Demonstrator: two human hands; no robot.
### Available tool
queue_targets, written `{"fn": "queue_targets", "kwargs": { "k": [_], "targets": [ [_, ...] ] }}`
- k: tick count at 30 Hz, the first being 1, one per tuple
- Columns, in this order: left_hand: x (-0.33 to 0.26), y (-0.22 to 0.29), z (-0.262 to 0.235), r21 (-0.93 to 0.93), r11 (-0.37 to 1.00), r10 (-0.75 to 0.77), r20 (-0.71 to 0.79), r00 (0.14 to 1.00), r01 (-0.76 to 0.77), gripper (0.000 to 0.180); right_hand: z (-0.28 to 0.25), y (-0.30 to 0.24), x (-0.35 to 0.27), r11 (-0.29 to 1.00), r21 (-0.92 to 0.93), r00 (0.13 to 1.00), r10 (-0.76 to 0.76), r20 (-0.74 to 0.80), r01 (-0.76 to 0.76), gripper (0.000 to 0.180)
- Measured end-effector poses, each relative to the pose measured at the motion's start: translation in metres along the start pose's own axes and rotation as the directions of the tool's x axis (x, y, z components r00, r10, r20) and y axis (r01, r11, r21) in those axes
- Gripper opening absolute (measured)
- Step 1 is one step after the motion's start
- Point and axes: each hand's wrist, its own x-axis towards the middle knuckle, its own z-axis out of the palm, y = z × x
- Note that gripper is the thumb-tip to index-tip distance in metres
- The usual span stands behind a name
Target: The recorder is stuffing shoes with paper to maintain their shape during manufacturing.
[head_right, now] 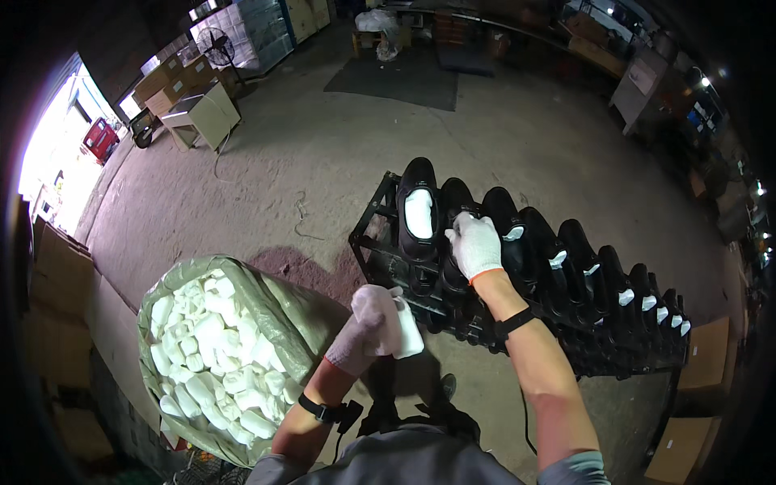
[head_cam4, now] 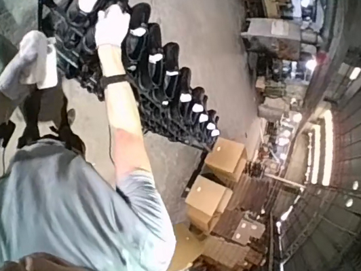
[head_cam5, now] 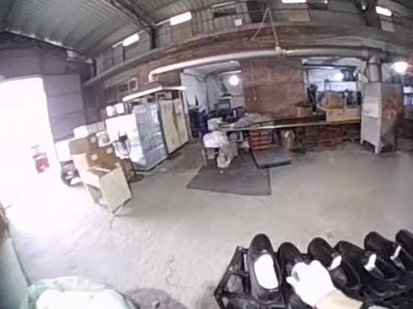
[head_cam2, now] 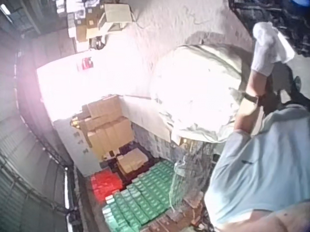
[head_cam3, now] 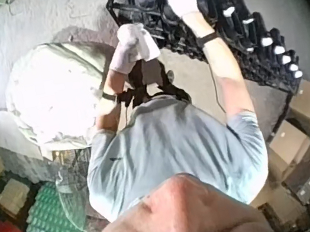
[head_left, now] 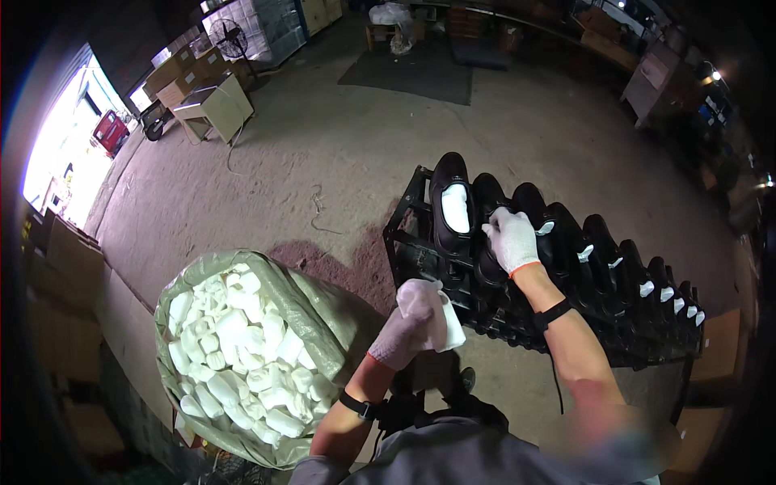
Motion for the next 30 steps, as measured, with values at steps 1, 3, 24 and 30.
{"fn": "queue_targets", "kwargs": {
  "k": [1, 3, 24, 30],
  "targets": [
    [0.003, -0.002, 0.001, -0.084, 0.996, 0.014, -0.008, 1.000, -0.015, 0.078, -0.003, -0.001, -0.001, 0.988, 0.132, 0.994, 0.086, -0.060, -0.078, 0.027],
    [0.008, -0.012, -0.008, -0.173, 0.984, 0.057, 0.047, 0.997, -0.048, 0.089, -0.015, -0.004, -0.004, 0.992, 0.108, 0.994, 0.072, -0.081, -0.063, 0.027],
    [0.047, -0.066, 0.186, 0.376, 0.887, 0.194, 0.225, 0.955, -0.269, 0.067, -0.178, 0.052, -0.184, 0.729, 0.640, 0.970, 0.185, 0.159, -0.244, 0.069],
    [0.071, -0.087, 0.182, 0.517, 0.717, 0.287, 0.392, 0.874, -0.467, 0.049, -0.181, 0.071, -0.147, 0.960, 0.031, 0.955, -0.275, -0.108, 0.279, 0.057]
  ]
}}
